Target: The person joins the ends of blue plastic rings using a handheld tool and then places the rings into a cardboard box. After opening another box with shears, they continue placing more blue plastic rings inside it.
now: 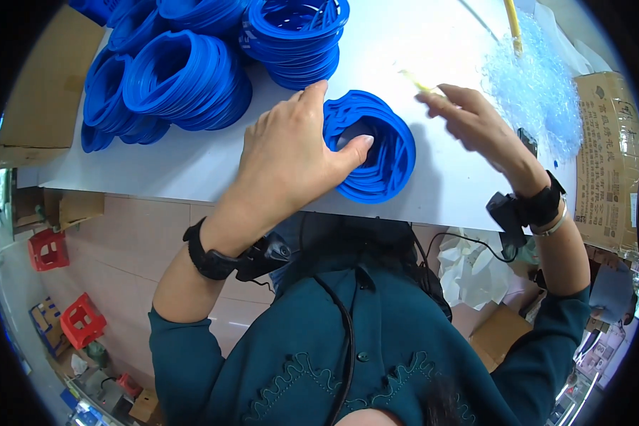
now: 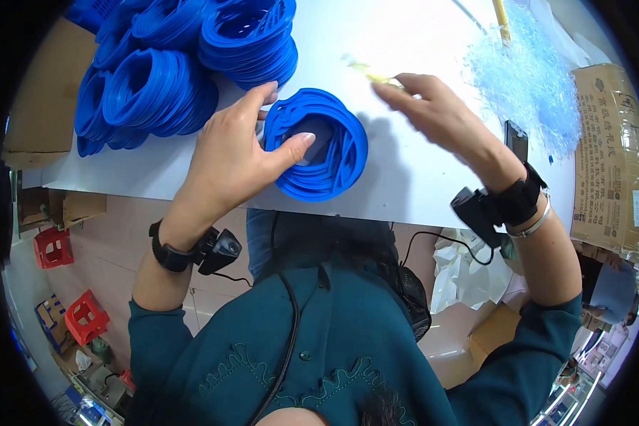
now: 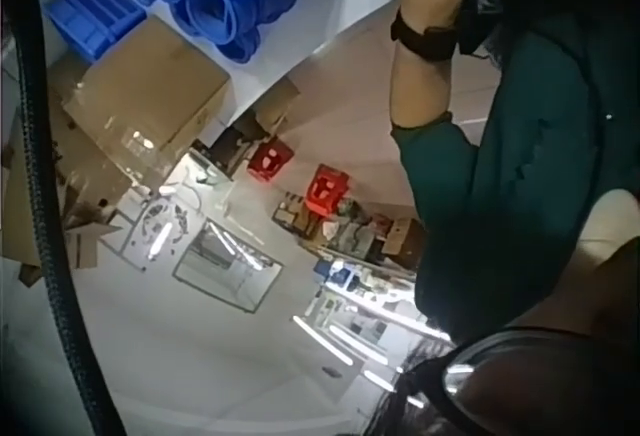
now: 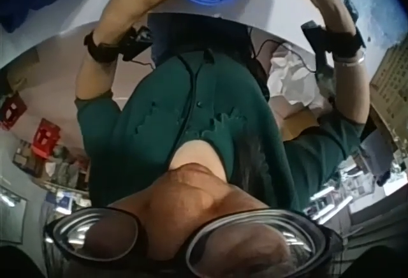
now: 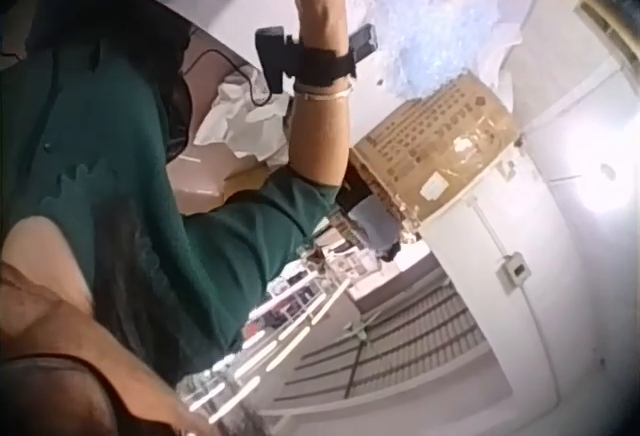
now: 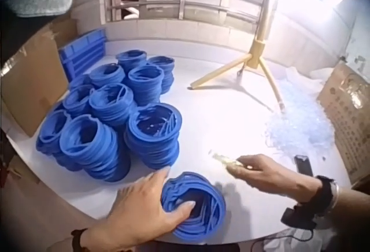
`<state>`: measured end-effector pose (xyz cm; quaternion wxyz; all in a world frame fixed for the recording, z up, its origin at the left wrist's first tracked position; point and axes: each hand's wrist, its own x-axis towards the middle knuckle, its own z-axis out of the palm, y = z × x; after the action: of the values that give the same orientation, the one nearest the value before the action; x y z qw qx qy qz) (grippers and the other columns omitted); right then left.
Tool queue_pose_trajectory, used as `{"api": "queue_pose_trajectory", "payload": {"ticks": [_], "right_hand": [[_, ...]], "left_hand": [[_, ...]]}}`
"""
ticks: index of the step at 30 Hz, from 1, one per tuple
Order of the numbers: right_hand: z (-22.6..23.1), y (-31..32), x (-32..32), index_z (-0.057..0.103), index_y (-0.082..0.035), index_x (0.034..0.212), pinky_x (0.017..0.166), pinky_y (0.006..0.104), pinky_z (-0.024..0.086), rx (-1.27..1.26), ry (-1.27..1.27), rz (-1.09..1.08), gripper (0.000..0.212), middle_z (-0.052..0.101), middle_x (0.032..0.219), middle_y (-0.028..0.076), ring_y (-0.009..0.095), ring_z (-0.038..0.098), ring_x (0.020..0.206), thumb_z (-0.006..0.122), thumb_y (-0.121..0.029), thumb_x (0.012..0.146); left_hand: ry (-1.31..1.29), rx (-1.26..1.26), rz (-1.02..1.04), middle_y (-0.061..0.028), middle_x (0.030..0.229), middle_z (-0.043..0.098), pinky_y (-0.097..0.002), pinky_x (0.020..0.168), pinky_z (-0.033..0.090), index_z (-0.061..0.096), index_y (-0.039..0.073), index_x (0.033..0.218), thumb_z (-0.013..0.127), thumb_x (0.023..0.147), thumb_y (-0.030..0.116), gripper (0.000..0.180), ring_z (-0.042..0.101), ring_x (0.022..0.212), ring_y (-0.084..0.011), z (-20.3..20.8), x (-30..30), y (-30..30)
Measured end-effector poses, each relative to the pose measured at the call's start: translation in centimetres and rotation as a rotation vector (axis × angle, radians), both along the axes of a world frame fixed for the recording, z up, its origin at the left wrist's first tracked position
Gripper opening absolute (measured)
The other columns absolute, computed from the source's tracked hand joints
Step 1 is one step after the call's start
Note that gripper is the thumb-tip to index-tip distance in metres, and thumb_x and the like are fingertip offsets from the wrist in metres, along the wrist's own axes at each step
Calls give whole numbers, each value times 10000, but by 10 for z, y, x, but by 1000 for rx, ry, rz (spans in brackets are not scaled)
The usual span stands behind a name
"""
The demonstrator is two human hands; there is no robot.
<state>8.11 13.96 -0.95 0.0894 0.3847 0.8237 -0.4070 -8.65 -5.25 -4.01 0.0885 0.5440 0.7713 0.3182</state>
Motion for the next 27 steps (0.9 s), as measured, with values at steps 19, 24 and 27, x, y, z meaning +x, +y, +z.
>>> {"api": "queue_pose_trajectory", "payload": {"ticks": [19, 24, 27], "right_hand": [[-53, -28, 39, 403, 55, 1327, 661, 290, 544, -480, 533, 117, 571, 660, 854, 140, 187, 663, 708, 668, -123, 854], [-59, -24, 37, 408, 66, 1312, 692, 306, 540, -454, 567, 216, 585, 660, 852, 153, 211, 668, 736, 681, -145, 839], [-62, -23, 40, 417, 64, 1298, 704, 321, 534, -357, 606, 259, 585, 649, 882, 167, 242, 663, 758, 689, -153, 828]], "left_hand": [[502, -383, -89, -255, 753, 626, -448, 666, 534, 625, -27, 786, 641, 721, 38, 93, 641, 742, -397, 28, 26, 54], [402, -542, -84, -233, 794, 637, -438, 698, 523, 649, -4, 890, 634, 738, 52, 163, 637, 769, -387, 34, 22, 61], [360, -609, -100, -226, 816, 641, -433, 711, 518, 657, 13, 970, 634, 737, 57, 238, 633, 767, -385, 33, 22, 64]]}}
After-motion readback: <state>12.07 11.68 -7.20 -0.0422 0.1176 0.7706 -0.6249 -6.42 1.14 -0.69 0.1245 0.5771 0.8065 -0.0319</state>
